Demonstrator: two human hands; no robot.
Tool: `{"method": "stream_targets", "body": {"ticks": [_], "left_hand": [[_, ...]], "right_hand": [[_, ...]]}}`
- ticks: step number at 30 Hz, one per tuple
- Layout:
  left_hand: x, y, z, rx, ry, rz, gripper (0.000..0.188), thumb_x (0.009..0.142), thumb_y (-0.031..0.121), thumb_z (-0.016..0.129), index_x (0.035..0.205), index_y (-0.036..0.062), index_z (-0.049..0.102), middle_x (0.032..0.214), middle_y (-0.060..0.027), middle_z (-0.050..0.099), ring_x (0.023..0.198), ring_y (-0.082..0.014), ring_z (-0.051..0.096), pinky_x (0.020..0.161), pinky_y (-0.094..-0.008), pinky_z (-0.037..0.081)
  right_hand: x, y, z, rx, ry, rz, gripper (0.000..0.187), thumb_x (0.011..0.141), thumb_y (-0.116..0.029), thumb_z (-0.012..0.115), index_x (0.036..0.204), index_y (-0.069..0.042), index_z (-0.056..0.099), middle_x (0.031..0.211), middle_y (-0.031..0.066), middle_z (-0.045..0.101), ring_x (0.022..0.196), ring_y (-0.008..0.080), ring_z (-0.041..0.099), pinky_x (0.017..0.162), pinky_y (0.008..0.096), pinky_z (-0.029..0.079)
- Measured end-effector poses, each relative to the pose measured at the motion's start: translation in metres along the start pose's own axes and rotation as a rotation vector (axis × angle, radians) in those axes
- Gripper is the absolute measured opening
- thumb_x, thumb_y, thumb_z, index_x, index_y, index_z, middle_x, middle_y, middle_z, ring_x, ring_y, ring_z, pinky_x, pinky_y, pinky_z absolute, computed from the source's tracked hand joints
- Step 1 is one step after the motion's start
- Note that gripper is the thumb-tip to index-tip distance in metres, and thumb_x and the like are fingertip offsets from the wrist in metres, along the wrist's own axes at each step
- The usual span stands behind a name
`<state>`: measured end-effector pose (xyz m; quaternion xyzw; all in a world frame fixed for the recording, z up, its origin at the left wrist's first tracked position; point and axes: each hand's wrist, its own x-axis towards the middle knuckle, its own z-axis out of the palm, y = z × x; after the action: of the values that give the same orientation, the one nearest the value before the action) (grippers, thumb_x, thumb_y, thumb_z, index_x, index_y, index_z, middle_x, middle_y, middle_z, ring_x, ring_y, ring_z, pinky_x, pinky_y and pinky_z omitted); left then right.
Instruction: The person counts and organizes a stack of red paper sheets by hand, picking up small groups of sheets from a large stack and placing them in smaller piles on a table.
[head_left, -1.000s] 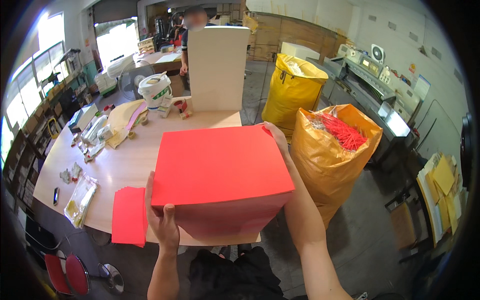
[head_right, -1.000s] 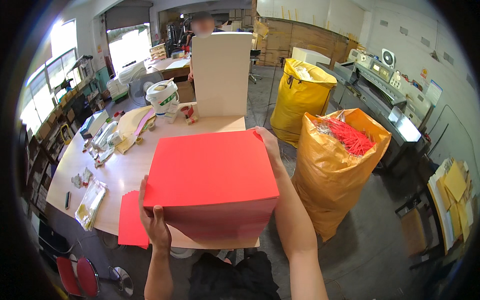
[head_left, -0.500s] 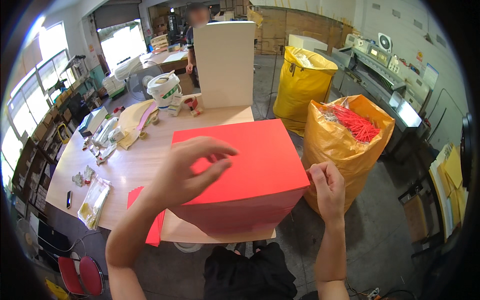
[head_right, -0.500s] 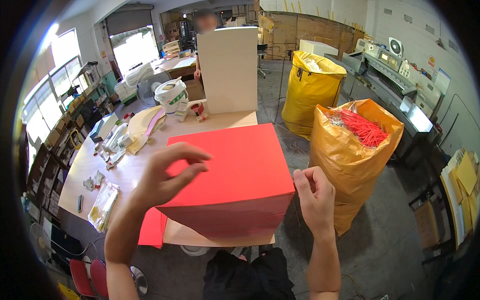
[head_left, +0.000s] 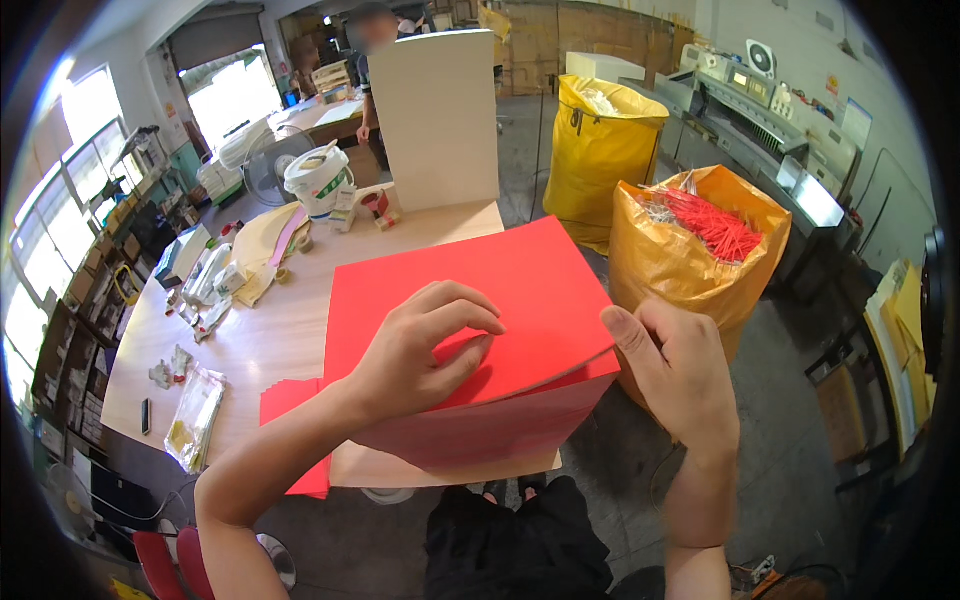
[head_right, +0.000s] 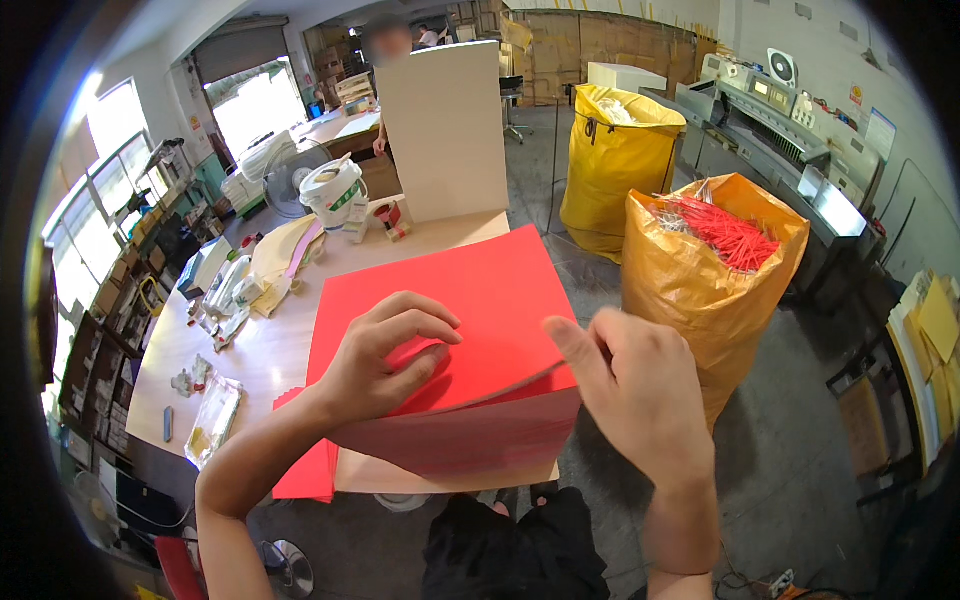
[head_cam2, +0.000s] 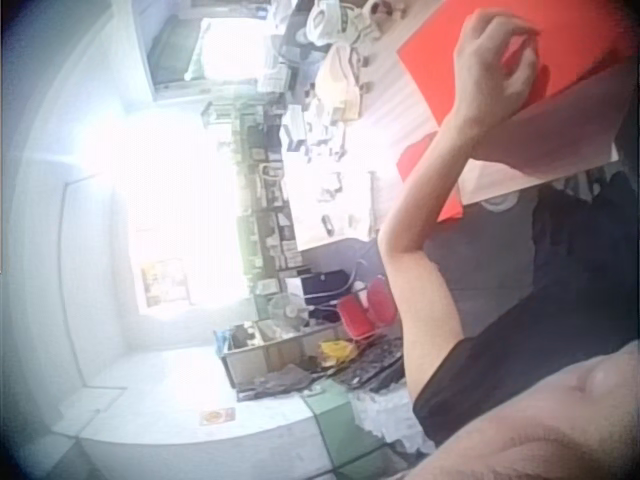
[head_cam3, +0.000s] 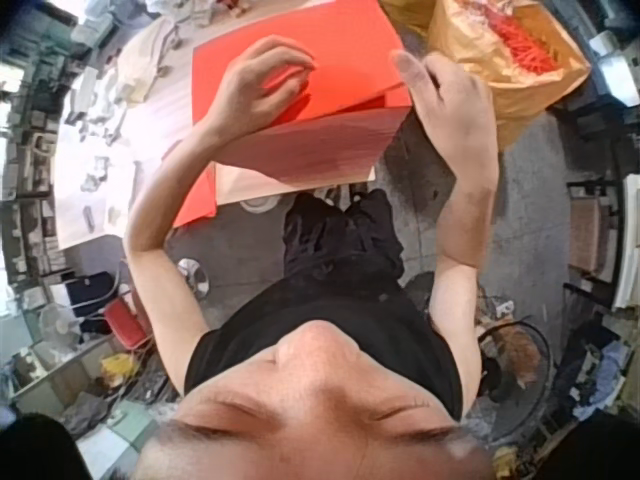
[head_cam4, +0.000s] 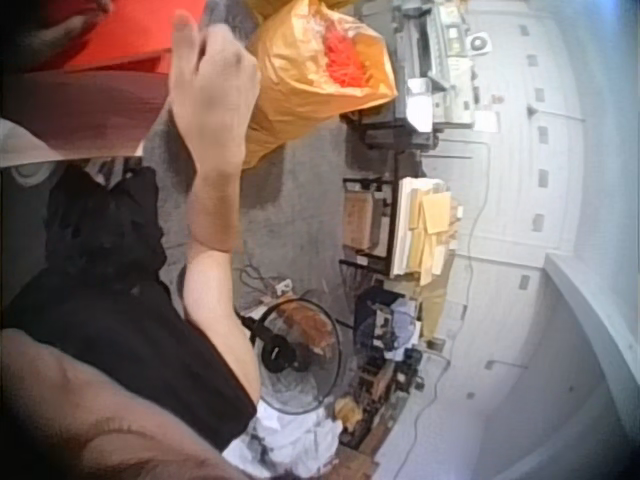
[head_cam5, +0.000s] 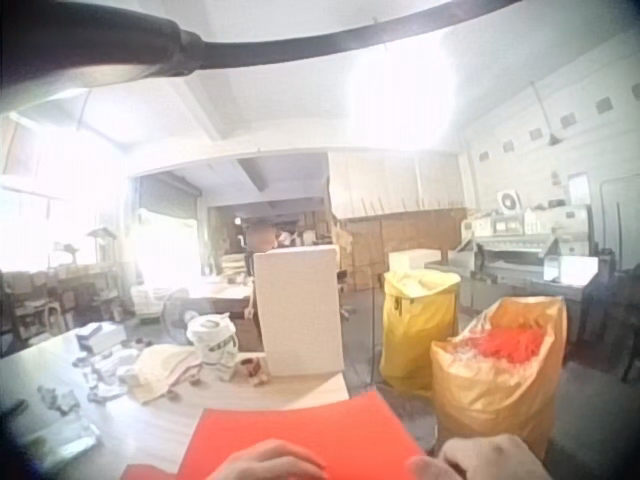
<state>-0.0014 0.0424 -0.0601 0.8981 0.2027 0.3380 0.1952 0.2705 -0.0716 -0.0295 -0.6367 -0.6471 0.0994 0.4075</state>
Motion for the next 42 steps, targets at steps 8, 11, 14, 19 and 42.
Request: {"method": "stream_targets", "body": {"ticks": [8, 11, 14, 19, 42], "left_hand": [[0.005, 0.003, 0.002, -0.027, -0.021, -0.012, 0.028, 0.099, 0.003, 0.073, 0.126, 0.0072, 0.070, 0.134, -0.0146, 0.068, 0.125, -0.0355, 0.068, 0.104, -0.0443, 0.057], [0.004, -0.001, 0.000, 0.002, -0.055, 0.023, 0.040, 0.097, 0.016, 0.083, 0.134, 0.0093, 0.069, 0.138, -0.0150, 0.065, 0.128, -0.0356, 0.067, 0.105, -0.0451, 0.056], [0.007, 0.007, -0.003, 0.024, -0.083, 0.069, 0.061, 0.088, 0.032, 0.093, 0.140, 0.0123, 0.069, 0.142, -0.0142, 0.063, 0.130, -0.0355, 0.065, 0.107, -0.0467, 0.056], [0.005, 0.009, -0.003, 0.023, -0.088, 0.076, 0.076, 0.075, 0.042, 0.101, 0.139, 0.0121, 0.071, 0.142, -0.0135, 0.064, 0.134, -0.0353, 0.065, 0.109, -0.0485, 0.055], [0.003, 0.010, -0.005, 0.030, -0.185, 0.077, 0.047, 0.098, 0.006, 0.075, 0.143, 0.0090, 0.067, 0.139, -0.0237, 0.064, 0.122, -0.0409, 0.069, 0.104, -0.0479, 0.057]], "right_hand": [[0.010, 0.014, 0.048, 1.127, -0.012, 0.230, 0.037, 0.107, -0.024, 0.073, 0.088, -0.004, 0.049, 0.067, 0.0093, 0.055, 0.055, 0.0143, 0.058, 0.050, 0.0399, 0.043], [0.008, 0.013, 0.053, 0.610, 0.187, -0.038, 0.041, 0.109, -0.022, 0.069, 0.076, -0.008, 0.048, 0.064, 0.0016, 0.055, 0.055, 0.0089, 0.053, 0.047, 0.0317, 0.037], [0.013, 0.021, 0.058, 0.769, 0.154, 0.030, 0.044, 0.109, -0.024, 0.066, 0.070, -0.013, 0.048, 0.061, -0.0011, 0.052, 0.051, 0.0089, 0.051, 0.045, 0.0281, 0.037], [0.012, 0.011, 0.047, 1.205, 0.007, 0.284, 0.041, 0.108, -0.024, 0.065, 0.071, -0.013, 0.050, 0.061, -0.0013, 0.052, 0.050, 0.0096, 0.053, 0.046, 0.0260, 0.037], [0.018, 0.016, 0.046, 1.148, -0.045, 0.245, 0.043, 0.109, -0.027, 0.066, 0.072, -0.011, 0.053, 0.061, 0.0000, 0.056, 0.053, 0.0098, 0.058, 0.049, 0.0261, 0.042]]}}
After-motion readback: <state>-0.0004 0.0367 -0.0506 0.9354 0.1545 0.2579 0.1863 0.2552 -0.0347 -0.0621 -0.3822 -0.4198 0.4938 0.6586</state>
